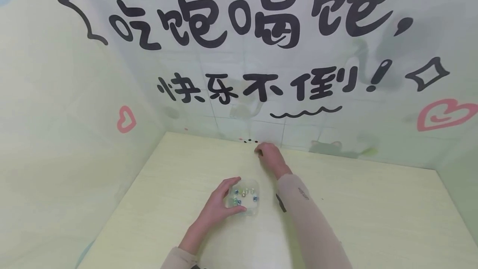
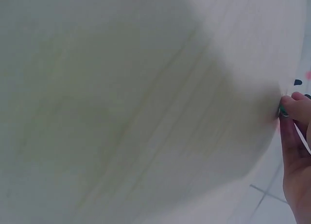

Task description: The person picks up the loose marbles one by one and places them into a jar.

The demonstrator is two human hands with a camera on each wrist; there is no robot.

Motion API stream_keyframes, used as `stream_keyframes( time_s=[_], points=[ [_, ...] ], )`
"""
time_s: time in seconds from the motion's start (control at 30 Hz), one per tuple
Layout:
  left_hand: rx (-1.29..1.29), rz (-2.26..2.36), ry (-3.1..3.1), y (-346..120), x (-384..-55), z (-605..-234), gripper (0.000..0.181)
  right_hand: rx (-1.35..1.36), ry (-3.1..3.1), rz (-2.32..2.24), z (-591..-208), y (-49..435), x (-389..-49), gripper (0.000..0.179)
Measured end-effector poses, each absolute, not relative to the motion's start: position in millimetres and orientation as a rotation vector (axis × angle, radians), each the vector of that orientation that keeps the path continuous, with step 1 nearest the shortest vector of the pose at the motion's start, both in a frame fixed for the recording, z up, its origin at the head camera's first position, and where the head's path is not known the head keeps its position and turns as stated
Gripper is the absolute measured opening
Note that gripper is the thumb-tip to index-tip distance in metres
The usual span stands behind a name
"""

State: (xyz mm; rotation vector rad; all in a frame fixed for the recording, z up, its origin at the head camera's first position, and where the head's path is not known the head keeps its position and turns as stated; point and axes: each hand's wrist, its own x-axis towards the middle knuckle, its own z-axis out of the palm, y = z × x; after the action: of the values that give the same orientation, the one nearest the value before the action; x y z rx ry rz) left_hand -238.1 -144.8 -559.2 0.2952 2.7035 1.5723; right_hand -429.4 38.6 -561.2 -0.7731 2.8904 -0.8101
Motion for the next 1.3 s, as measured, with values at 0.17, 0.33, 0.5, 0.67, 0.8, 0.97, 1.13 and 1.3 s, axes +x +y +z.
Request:
stream_keyframes(
  time_s=[0.17, 0.33, 0.5, 0.67, 0.8, 0.97, 1.13, 1.3],
  points=[
    [0.309, 1.549, 2.724, -143.8, -237.9, -559.9, 0.085, -0.777, 2.919, -0.817, -561.5, 44.3, -424.8, 0.02],
    [0.3, 1.551, 2.718, -143.9, -237.3, -559.5, 0.084, -0.792, 2.907, -0.866, -558.4, 48.0, -419.5, 0.021],
    [0.303, 1.559, 2.707, -144.0, -237.7, -560.3, 0.084, -0.828, 2.896, -0.919, -551.0, 49.6, -413.4, 0.023],
    [0.304, 1.549, 2.702, -144.2, -238.0, -560.5, 0.084, -0.867, 2.88, -0.988, -543.9, 52.7, -406.5, 0.022],
    [0.303, 1.551, 2.684, -143.9, -238.0, -559.2, 0.084, -0.901, 2.881, -1.03, -537.7, 56.1, -399.4, 0.022],
    [0.313, 1.527, 2.688, -143.2, -237.8, -558.6, 0.084, -0.896, 2.867, -1.142, -531.0, 62.1, -384.5, 0.022],
    [0.323, 1.525, 2.691, -142.9, -237.7, -558.6, 0.083, -0.915, 2.849, -1.243, -524.1, 68.7, -363.6, 0.022],
    [0.317, 1.53, 2.683, -143.9, -237.4, -556.7, 0.084, -0.97, 2.783, -1.354, -516.2, 72.7, -340.5, 0.022]
  ],
)
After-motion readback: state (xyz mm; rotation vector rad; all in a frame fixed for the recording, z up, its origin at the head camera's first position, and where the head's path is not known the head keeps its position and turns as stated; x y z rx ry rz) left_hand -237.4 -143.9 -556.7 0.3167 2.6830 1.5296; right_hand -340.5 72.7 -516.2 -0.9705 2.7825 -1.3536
